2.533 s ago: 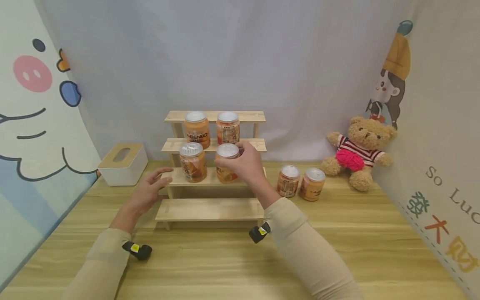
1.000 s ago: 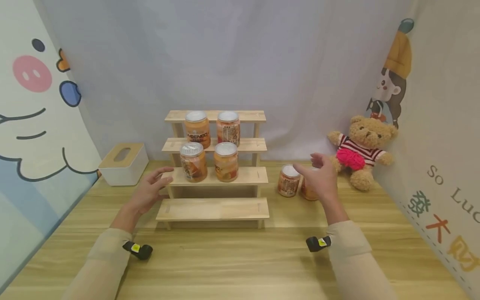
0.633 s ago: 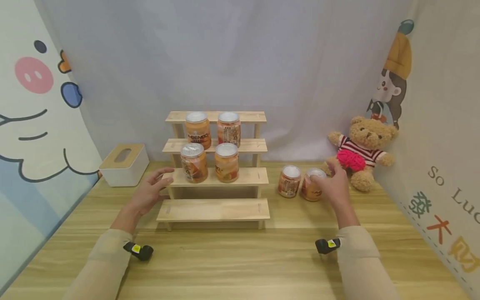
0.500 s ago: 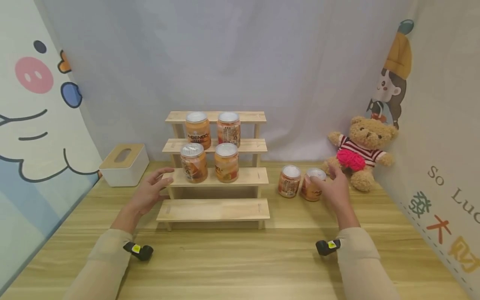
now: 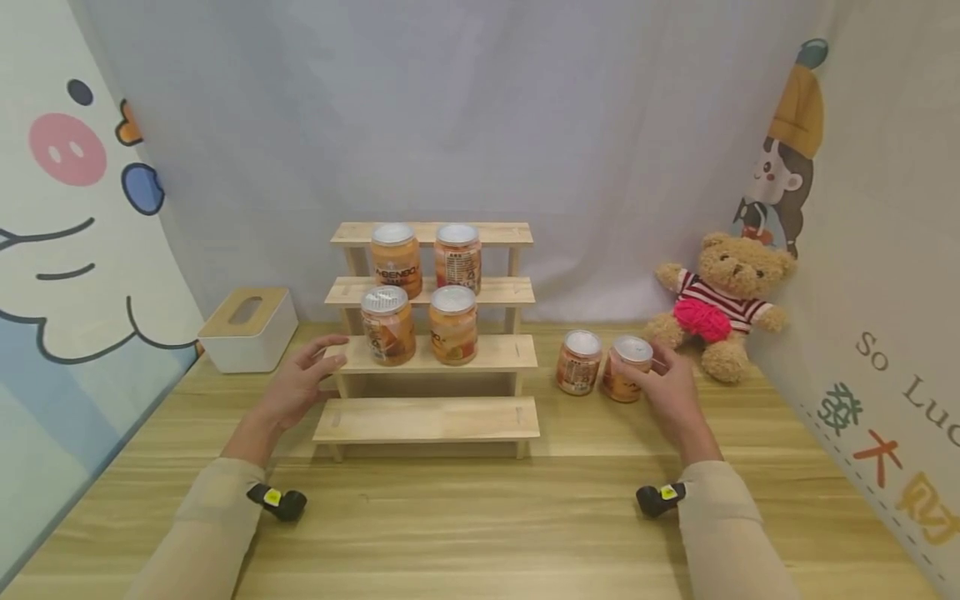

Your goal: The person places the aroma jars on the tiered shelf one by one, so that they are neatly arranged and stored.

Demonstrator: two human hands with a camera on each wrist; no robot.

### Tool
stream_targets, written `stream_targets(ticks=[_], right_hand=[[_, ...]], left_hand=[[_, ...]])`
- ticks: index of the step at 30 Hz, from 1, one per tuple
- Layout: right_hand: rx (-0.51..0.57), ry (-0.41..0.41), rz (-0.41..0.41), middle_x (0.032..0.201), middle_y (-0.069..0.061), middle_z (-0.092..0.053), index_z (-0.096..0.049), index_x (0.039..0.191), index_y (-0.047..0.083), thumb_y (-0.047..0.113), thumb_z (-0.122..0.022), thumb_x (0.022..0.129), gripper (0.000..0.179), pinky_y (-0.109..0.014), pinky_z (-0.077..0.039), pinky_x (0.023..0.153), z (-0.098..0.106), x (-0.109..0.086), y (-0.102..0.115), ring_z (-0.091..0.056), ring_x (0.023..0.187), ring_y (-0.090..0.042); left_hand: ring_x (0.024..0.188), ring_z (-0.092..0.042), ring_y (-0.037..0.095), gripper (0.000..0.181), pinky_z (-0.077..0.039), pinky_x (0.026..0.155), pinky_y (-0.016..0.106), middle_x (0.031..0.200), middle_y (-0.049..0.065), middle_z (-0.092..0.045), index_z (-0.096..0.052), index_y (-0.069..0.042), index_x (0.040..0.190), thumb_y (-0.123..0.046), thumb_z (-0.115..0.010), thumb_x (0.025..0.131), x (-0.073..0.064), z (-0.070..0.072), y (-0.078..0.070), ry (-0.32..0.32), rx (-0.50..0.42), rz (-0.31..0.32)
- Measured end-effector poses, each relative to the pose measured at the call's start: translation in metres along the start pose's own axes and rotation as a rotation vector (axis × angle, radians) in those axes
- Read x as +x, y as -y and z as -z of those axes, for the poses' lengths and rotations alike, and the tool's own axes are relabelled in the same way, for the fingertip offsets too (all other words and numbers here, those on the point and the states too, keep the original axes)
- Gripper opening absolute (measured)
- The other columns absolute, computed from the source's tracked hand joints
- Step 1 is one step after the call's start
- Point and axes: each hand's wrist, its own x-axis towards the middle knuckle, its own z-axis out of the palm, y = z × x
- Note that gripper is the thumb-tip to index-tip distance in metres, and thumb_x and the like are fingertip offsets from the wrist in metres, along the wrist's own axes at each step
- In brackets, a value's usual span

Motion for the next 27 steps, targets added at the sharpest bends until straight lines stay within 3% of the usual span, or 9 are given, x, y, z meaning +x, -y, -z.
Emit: stream_targets(ticks=[4, 8, 16, 22, 27], right_hand=[[0.039, -0.001, 0.055, 0.13, -0.008, -0.056, -0.04, 0.15, -0.001, 0.03, -0.076, 0.092, 0.076, -0.018, -0.047, 0.087, -0.004, 0.001, -0.008, -0.054, 0.116, -0.015], [0.069, -0.007, 0.07, 0.129, -0.002, -0.057, -0.039, 0.152, 0.001, 0.027, -0.077, 0.091, 0.076, -0.014, -0.047, 0.084, -0.006, 0.002, -0.011, -0.053, 0.107, -0.002], [0.44, 0.014, -0.013, 0.112, 0.014, -0.066, -0.048, 0.148, 0.006, 0.009, -0.081, 0.086, 0.07, -0.016, -0.049, 0.086, -0.008, 0.001, -0.009, -0.059, 0.106, -0.004], [0.55, 0.007, -0.084, 0.11, 0.012, -0.065, -0.054, 0.143, 0.013, 0.008, -0.079, 0.087, 0.061, -0.019, -0.052, 0.084, -0.002, -0.001, -0.002, -0.06, 0.103, -0.004], [0.524, -0.027, -0.053, 0.102, 0.014, -0.068, -0.064, 0.133, 0.016, 0.007, -0.078, 0.088, 0.048, -0.023, -0.055, 0.074, 0.005, -0.003, 0.009, -0.063, 0.093, -0.003]], left_hand=[[0.137, -0.032, 0.037, 0.049, -0.04, 0.097, 0.069, 0.157, 0.014, -0.03, -0.041, -0.001, 0.145, -0.022, -0.058, 0.104, 0.001, 0.0, 0.002, 0.002, 0.0, -0.006], [0.136, -0.033, 0.037, 0.049, -0.04, 0.097, 0.069, 0.157, 0.015, -0.031, -0.041, -0.001, 0.145, -0.023, -0.058, 0.104, 0.001, 0.001, 0.002, 0.003, 0.001, -0.007], [0.136, -0.033, 0.038, 0.046, -0.045, 0.094, 0.065, 0.157, 0.015, -0.03, -0.044, -0.005, 0.143, -0.024, -0.059, 0.103, 0.001, 0.001, 0.003, 0.007, 0.005, -0.012], [0.14, -0.029, 0.038, 0.045, -0.043, 0.095, 0.067, 0.162, 0.014, -0.022, -0.045, -0.005, 0.142, -0.023, -0.058, 0.104, 0.0, 0.001, 0.001, 0.007, 0.005, -0.02], [0.139, -0.03, 0.039, 0.047, -0.042, 0.096, 0.068, 0.16, 0.015, -0.025, -0.044, -0.004, 0.143, -0.023, -0.059, 0.103, 0.0, 0.001, 0.001, -0.002, 0.007, -0.016]])
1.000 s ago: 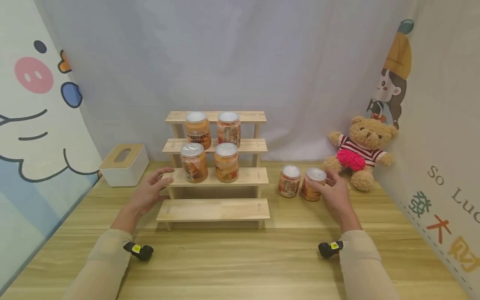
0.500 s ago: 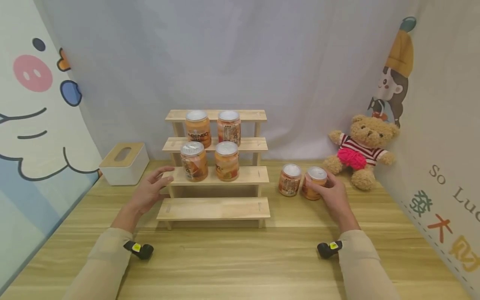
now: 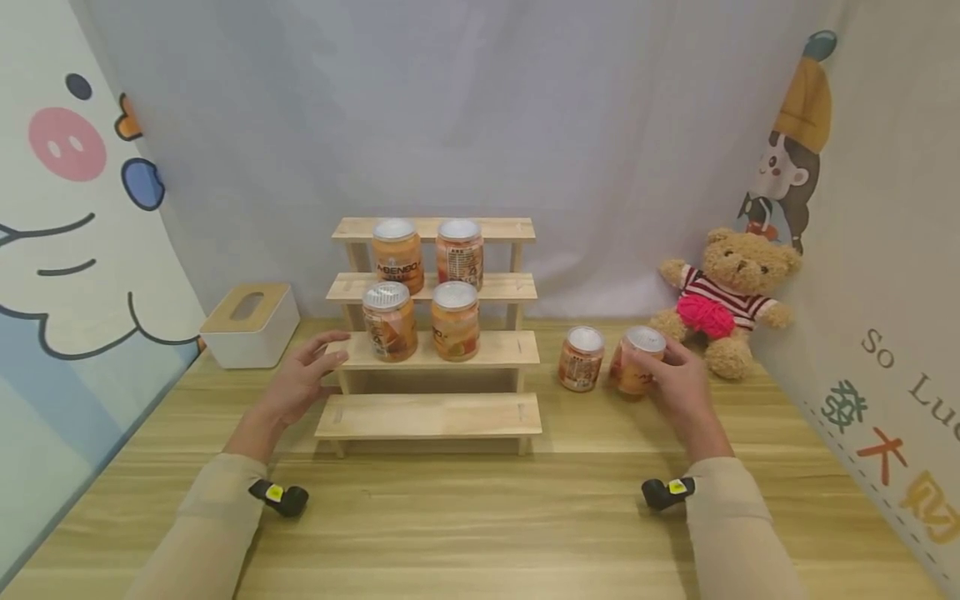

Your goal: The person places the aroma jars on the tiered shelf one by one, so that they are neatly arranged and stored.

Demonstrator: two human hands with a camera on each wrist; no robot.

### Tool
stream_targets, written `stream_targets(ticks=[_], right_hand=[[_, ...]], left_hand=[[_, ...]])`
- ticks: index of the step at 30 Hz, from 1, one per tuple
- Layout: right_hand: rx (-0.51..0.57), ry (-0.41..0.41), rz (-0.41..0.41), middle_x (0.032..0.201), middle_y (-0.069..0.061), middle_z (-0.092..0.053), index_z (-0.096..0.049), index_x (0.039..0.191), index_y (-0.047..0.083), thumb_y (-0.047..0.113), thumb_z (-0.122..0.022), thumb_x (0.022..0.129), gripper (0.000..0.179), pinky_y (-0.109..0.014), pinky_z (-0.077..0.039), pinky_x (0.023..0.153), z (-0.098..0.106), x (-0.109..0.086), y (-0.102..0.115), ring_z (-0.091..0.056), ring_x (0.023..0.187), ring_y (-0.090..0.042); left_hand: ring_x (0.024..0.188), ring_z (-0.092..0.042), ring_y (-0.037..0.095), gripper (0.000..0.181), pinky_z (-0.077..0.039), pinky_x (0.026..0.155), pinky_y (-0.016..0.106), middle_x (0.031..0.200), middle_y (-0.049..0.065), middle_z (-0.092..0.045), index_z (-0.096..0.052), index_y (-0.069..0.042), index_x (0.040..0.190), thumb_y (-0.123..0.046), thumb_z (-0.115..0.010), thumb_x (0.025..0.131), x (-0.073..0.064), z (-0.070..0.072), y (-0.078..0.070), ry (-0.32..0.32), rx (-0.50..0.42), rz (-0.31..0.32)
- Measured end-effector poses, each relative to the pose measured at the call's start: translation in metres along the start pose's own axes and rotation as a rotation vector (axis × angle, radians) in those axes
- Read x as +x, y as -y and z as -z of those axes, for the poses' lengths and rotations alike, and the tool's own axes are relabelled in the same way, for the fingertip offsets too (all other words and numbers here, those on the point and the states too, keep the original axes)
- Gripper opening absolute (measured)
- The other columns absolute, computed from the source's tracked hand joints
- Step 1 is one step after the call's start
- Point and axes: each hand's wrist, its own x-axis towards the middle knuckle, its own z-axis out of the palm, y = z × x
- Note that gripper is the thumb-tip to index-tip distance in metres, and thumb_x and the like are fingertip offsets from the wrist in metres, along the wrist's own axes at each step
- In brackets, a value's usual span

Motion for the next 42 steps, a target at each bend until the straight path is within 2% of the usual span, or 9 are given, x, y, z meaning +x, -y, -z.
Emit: stream_targets(ticks=[4, 8, 11, 15, 21, 23, 29, 36, 42], right_hand=[[-0.075, -0.007, 0.088, 0.096, 0.014, -0.07, -0.06, 0.138, 0.009, 0.007, -0.077, 0.089, 0.052, -0.022, -0.056, 0.069, -0.002, 0.0, 0.013, -0.064, 0.088, -0.001], [-0.085, 0.018, 0.135, 0.099, 0.013, -0.069, -0.045, 0.147, -0.004, 0.005, -0.077, 0.088, 0.067, -0.019, -0.055, 0.069, -0.007, -0.002, 0.028, -0.064, 0.09, -0.001], [-0.099, 0.054, 0.159, 0.101, 0.012, -0.07, -0.042, 0.147, -0.008, 0.005, -0.077, 0.088, 0.069, -0.019, -0.055, 0.07, -0.014, -0.006, 0.04, -0.065, 0.091, -0.002], [-0.086, 0.112, 0.18, 0.101, 0.008, -0.071, -0.047, 0.145, -0.006, 0.004, -0.075, 0.089, 0.063, -0.021, -0.056, 0.072, -0.026, -0.015, 0.057, -0.066, 0.092, -0.005], [-0.083, 0.236, 0.203, 0.104, 0.002, -0.07, -0.067, 0.13, 0.009, 0.002, -0.073, 0.091, 0.041, -0.024, -0.056, 0.074, -0.047, -0.028, 0.072, -0.065, 0.094, -0.011], [-0.085, 0.294, 0.227, 0.105, 0.001, -0.07, -0.068, 0.127, 0.009, -0.002, -0.071, 0.091, 0.038, -0.025, -0.057, 0.073, -0.055, -0.031, 0.073, -0.065, 0.093, -0.012], [-0.093, 0.455, 0.274, 0.108, -0.004, -0.069, -0.063, 0.132, -0.001, -0.01, -0.067, 0.089, 0.044, -0.027, -0.056, 0.075, -0.086, -0.044, 0.069, -0.064, 0.095, -0.016], [-0.144, 0.513, 0.232, 0.108, -0.003, -0.07, -0.054, 0.134, -0.013, -0.009, -0.071, 0.086, 0.051, -0.028, -0.055, 0.079, -0.124, -0.055, 0.058, -0.065, 0.098, -0.016], [-0.147, 0.599, 0.19, 0.115, -0.01, -0.068, -0.055, 0.136, -0.009, -0.004, -0.076, 0.083, 0.058, -0.033, -0.054, 0.086, -0.155, -0.065, 0.052, -0.064, 0.104, -0.021]], left_hand=[[0.139, -0.03, 0.039, 0.045, -0.041, 0.096, 0.068, 0.159, 0.015, -0.025, -0.046, -0.007, 0.143, -0.023, -0.059, 0.103, 0.0, 0.0, 0.0, 0.001, -0.001, 0.003], [0.138, -0.032, 0.038, 0.044, -0.042, 0.096, 0.067, 0.158, 0.015, -0.027, -0.047, -0.009, 0.141, -0.024, -0.06, 0.103, 0.001, 0.001, 0.0, 0.001, -0.001, 0.006], [0.138, -0.032, 0.037, 0.043, -0.043, 0.095, 0.066, 0.158, 0.014, -0.027, -0.048, -0.01, 0.141, -0.025, -0.06, 0.103, 0.001, 0.001, 0.0, 0.0, 0.004, 0.006], [0.136, -0.033, 0.036, 0.042, -0.044, 0.095, 0.065, 0.157, 0.015, -0.03, -0.048, -0.01, 0.141, -0.025, -0.059, 0.103, 0.002, 0.001, 0.001, 0.001, 0.009, 0.002], [0.135, -0.034, 0.035, 0.044, -0.045, 0.094, 0.064, 0.156, 0.015, -0.031, -0.047, -0.009, 0.142, -0.026, -0.059, 0.103, 0.002, 0.002, 0.001, 0.004, 0.016, 0.003], [0.135, -0.034, 0.035, 0.045, -0.045, 0.094, 0.064, 0.156, 0.014, -0.031, -0.046, -0.008, 0.142, -0.026, -0.059, 0.103, 0.002, 0.002, 0.0, 0.005, 0.013, 0.004], [0.137, -0.033, 0.036, 0.043, -0.045, 0.094, 0.064, 0.157, 0.013, -0.03, -0.047, -0.009, 0.141, -0.025, -0.06, 0.103, 0.002, 0.001, 0.001, 0.004, 0.005, 0.007], [0.134, -0.034, 0.035, 0.043, -0.045, 0.093, 0.064, 0.156, 0.013, -0.032, -0.047, -0.008, 0.141, -0.025, -0.059, 0.103, 0.002, 0.001, 0.003, 0.0, 0.006, 0.008], [0.133, -0.035, 0.034, 0.044, -0.047, 0.092, 0.062, 0.157, 0.013, -0.031, -0.047, -0.008, 0.141, -0.025, -0.059, 0.103, 0.002, 0.001, 0.002, -0.003, 0.012, 0.008]])
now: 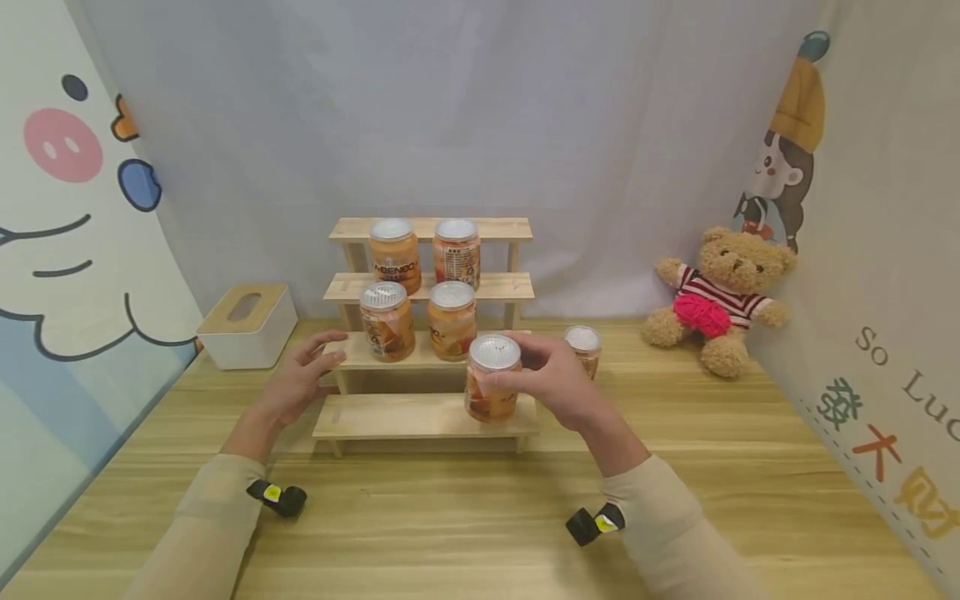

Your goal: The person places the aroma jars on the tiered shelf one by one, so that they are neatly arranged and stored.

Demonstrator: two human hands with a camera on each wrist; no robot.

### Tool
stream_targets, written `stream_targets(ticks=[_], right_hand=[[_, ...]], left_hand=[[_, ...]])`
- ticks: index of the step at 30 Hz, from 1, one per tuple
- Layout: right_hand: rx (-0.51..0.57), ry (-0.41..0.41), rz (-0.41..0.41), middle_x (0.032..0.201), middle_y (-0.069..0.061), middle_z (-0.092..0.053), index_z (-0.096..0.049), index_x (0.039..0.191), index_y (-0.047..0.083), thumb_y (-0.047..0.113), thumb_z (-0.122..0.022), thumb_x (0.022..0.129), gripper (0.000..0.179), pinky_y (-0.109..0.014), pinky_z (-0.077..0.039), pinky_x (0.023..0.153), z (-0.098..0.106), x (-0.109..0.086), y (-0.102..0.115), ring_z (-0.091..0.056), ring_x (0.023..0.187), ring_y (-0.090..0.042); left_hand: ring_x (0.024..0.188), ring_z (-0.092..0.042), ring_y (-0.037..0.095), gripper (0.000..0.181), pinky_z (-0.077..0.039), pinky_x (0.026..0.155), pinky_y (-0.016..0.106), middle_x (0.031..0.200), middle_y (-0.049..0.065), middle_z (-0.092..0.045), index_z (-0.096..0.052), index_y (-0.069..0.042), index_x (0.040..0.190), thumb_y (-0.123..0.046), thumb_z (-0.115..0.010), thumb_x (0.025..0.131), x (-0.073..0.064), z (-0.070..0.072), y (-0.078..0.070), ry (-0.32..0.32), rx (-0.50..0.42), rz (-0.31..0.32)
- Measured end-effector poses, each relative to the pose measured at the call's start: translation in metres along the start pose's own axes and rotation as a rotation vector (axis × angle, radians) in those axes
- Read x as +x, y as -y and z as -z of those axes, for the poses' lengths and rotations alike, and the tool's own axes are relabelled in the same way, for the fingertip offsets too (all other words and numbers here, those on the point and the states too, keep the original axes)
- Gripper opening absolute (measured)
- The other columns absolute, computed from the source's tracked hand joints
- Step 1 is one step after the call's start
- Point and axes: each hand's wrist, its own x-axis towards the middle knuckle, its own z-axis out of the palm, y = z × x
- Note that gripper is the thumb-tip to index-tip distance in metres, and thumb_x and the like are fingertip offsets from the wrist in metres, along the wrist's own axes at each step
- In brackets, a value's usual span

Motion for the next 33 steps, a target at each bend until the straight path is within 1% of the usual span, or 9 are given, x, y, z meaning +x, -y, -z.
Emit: stream_targets(ticks=[4, 7, 10, 14, 18, 22, 25, 29, 33], right_hand=[[0.014, 0.058, -0.023, 0.121, -0.016, -0.066, -0.058, 0.137, -0.003, 0.001, -0.079, 0.082, 0.059, -0.039, -0.055, 0.087, -0.021, 0.008, 0.001, -0.064, 0.107, -0.028], [0.014, 0.074, -0.049, 0.121, -0.016, -0.067, -0.061, 0.135, 0.001, 0.004, -0.081, 0.081, 0.057, -0.041, -0.054, 0.088, -0.036, 0.014, 0.0, -0.064, 0.108, -0.029], [0.001, 0.09, -0.068, 0.12, -0.015, -0.068, -0.062, 0.134, 0.0, 0.005, -0.082, 0.081, 0.057, -0.041, -0.054, 0.089, -0.051, 0.019, -0.002, -0.065, 0.107, -0.027], [-0.012, 0.089, -0.087, 0.118, -0.014, -0.069, -0.061, 0.135, 0.0, 0.006, -0.083, 0.081, 0.059, -0.038, -0.054, 0.088, -0.069, 0.025, -0.006, -0.065, 0.107, -0.025], [-0.008, 0.065, -0.089, 0.115, -0.014, -0.07, -0.064, 0.132, 0.0, 0.007, -0.083, 0.08, 0.055, -0.038, -0.055, 0.086, -0.084, 0.031, -0.008, -0.067, 0.103, -0.024], [-0.022, 0.053, -0.103, 0.112, -0.012, -0.071, -0.067, 0.129, 0.003, 0.008, -0.085, 0.079, 0.054, -0.036, -0.056, 0.082, -0.095, 0.038, -0.01, -0.068, 0.1, -0.023], [-0.041, 0.043, -0.111, 0.111, -0.01, -0.072, -0.069, 0.127, 0.006, 0.009, -0.087, 0.078, 0.052, -0.035, -0.056, 0.081, -0.101, 0.042, -0.012, -0.069, 0.099, -0.022], [-0.073, 0.031, -0.106, 0.11, -0.009, -0.073, -0.07, 0.124, 0.005, 0.01, -0.087, 0.077, 0.05, -0.034, -0.056, 0.079, -0.105, 0.045, -0.015, -0.069, 0.098, -0.021], [-0.095, 0.032, -0.106, 0.111, -0.009, -0.073, -0.07, 0.125, 0.005, 0.01, -0.087, 0.077, 0.051, -0.035, -0.056, 0.081, -0.108, 0.047, -0.016, -0.069, 0.099, -0.021]], left_hand=[[0.133, -0.035, 0.034, 0.046, -0.047, 0.093, 0.062, 0.157, 0.013, -0.03, -0.045, -0.005, 0.143, -0.024, -0.059, 0.103, 0.0, 0.0, -0.001, 0.0, -0.001, 0.004], [0.135, -0.034, 0.035, 0.048, -0.046, 0.093, 0.062, 0.158, 0.013, -0.029, -0.043, -0.003, 0.144, -0.023, -0.058, 0.104, 0.0, 0.0, -0.001, 0.004, -0.008, 0.002], [0.138, -0.031, 0.036, 0.048, -0.045, 0.094, 0.064, 0.161, 0.011, -0.025, -0.042, -0.002, 0.144, -0.022, -0.058, 0.104, -0.001, 0.0, -0.002, 0.004, -0.012, 0.001], [0.139, -0.029, 0.037, 0.049, -0.043, 0.095, 0.067, 0.162, 0.011, -0.023, -0.041, -0.001, 0.145, -0.021, -0.058, 0.104, -0.001, 0.0, -0.002, 0.008, -0.018, -0.001], [0.137, -0.032, 0.037, 0.049, -0.043, 0.095, 0.066, 0.159, 0.013, -0.028, -0.041, -0.001, 0.145, -0.021, -0.058, 0.104, -0.001, -0.001, -0.002, 0.01, -0.017, 0.002], [0.135, -0.034, 0.037, 0.049, -0.045, 0.094, 0.064, 0.158, 0.014, -0.03, -0.041, -0.002, 0.145, -0.022, -0.058, 0.104, -0.001, -0.001, -0.002, 0.007, -0.01, 0.002], [0.138, -0.031, 0.037, 0.049, -0.045, 0.093, 0.064, 0.162, 0.014, -0.022, -0.041, -0.001, 0.144, -0.022, -0.058, 0.104, -0.001, -0.001, -0.002, 0.01, -0.017, 0.0], [0.141, -0.027, 0.038, 0.049, -0.044, 0.094, 0.065, 0.165, 0.013, -0.012, -0.041, -0.001, 0.144, -0.021, -0.059, 0.103, -0.001, -0.001, -0.002, 0.014, -0.029, 0.0], [0.141, -0.028, 0.037, 0.049, -0.044, 0.094, 0.065, 0.165, 0.013, -0.015, -0.042, -0.001, 0.144, -0.021, -0.059, 0.103, -0.001, -0.001, -0.002, 0.009, -0.026, 0.001]])
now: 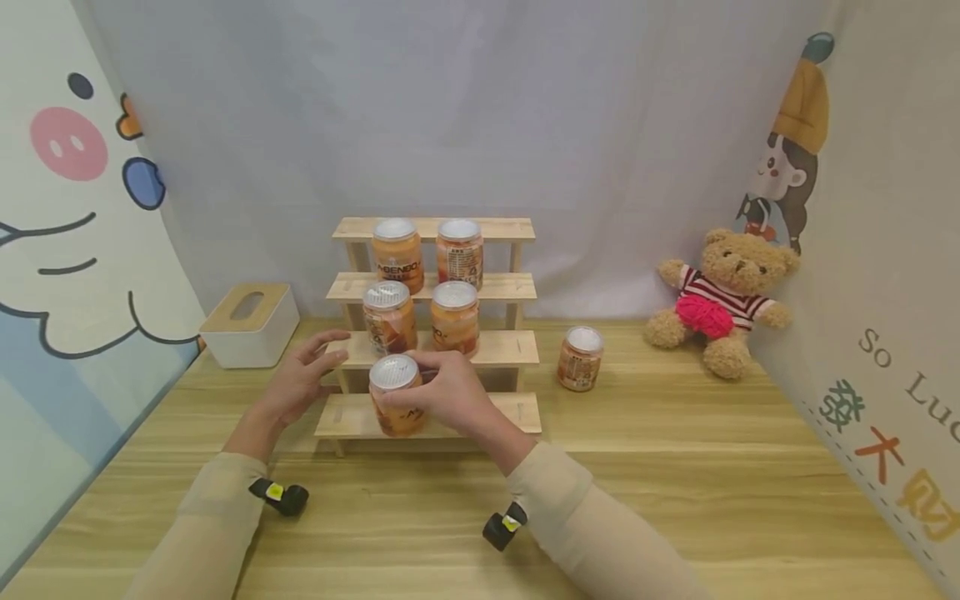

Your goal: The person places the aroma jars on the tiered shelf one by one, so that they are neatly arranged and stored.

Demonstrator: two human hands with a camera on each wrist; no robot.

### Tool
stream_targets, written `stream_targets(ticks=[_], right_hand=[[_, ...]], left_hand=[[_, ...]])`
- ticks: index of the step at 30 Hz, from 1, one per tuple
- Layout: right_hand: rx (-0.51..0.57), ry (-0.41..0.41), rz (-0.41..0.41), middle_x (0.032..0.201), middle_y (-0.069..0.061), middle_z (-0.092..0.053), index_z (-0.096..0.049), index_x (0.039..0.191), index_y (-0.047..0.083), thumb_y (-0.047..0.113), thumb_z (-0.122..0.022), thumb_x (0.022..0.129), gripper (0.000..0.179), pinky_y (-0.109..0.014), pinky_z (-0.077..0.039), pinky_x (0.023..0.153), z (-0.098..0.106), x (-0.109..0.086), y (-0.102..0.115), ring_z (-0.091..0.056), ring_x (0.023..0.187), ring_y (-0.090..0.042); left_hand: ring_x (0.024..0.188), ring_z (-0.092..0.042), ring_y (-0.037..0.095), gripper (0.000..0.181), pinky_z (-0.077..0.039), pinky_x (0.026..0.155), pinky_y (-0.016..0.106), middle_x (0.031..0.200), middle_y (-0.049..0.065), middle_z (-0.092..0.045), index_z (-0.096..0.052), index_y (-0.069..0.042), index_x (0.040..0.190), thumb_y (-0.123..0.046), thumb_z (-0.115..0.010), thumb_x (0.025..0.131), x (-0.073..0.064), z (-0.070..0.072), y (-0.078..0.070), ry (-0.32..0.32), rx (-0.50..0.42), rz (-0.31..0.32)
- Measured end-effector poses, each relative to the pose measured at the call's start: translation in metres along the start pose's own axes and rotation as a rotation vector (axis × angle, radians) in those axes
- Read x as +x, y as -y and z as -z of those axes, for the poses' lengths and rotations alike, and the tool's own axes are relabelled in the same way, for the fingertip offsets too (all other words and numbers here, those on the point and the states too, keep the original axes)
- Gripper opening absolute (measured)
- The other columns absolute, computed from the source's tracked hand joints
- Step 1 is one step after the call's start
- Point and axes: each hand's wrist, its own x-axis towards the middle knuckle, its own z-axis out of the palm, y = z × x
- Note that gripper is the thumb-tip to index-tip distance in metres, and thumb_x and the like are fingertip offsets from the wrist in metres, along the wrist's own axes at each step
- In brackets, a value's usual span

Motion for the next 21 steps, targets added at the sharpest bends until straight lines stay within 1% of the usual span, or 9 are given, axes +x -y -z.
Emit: stream_targets(ticks=[5, 8, 15, 18, 21], right_hand=[[-0.013, 0.0, 0.003, 0.111, -0.008, -0.073, -0.07, 0.125, 0.006, 0.012, -0.088, 0.078, 0.051, -0.036, -0.056, 0.081, -0.0009, 0.0005, -0.0013, -0.069, 0.099, -0.021], [-0.042, -0.001, 0.016, 0.111, -0.005, -0.073, -0.071, 0.124, 0.008, 0.014, -0.088, 0.077, 0.05, -0.036, -0.056, 0.081, -0.001, 0.001, -0.0023, -0.069, 0.098, -0.019], [-0.169, -0.04, 0.062, 0.109, 0.001, -0.071, -0.073, 0.12, 0.016, 0.022, -0.091, 0.075, 0.049, -0.036, -0.055, 0.079, -0.0023, 0.0023, -0.0045, -0.068, 0.096, -0.016], [-0.209, -0.06, 0.063, 0.109, 0.002, -0.069, -0.074, 0.12, 0.016, 0.024, -0.091, 0.074, 0.05, -0.036, -0.054, 0.08, -0.0033, 0.0021, -0.0038, -0.066, 0.096, -0.016], [-0.231, -0.08, 0.064, 0.11, 0.0, -0.067, -0.074, 0.12, 0.015, 0.024, -0.092, 0.074, 0.051, -0.037, -0.053, 0.081, -0.0045, 0.0013, -0.0022, -0.063, 0.099, -0.018]], left_hand=[[0.133, -0.035, 0.035, 0.048, -0.044, 0.094, 0.064, 0.157, 0.015, -0.029, -0.042, -0.002, 0.143, -0.022, -0.059, 0.103, 0.0015, 0.0001, 0.0005, -0.01, 0.007, 0.01], [0.129, -0.038, 0.032, 0.048, -0.044, 0.095, 0.064, 0.153, 0.016, -0.035, -0.042, -0.002, 0.143, -0.022, -0.059, 0.103, 0.0017, 0.0002, 0.0001, -0.014, 0.009, 0.018], [0.12, -0.045, 0.025, 0.047, -0.046, 0.094, 0.061, 0.15, 0.016, -0.038, -0.043, -0.004, 0.143, -0.022, -0.059, 0.103, 0.0009, -0.0006, -0.0006, -0.02, 0.025, 0.02], [0.116, -0.048, 0.023, 0.046, -0.046, 0.093, 0.061, 0.149, 0.016, -0.039, -0.044, -0.004, 0.142, -0.022, -0.059, 0.103, 0.0004, -0.001, -0.0005, -0.022, 0.023, 0.019], [0.113, -0.051, 0.021, 0.045, -0.046, 0.094, 0.061, 0.148, 0.016, -0.04, -0.045, -0.004, 0.142, -0.022, -0.059, 0.103, 0.0018, -0.001, 0.0005, -0.023, 0.017, 0.02]])
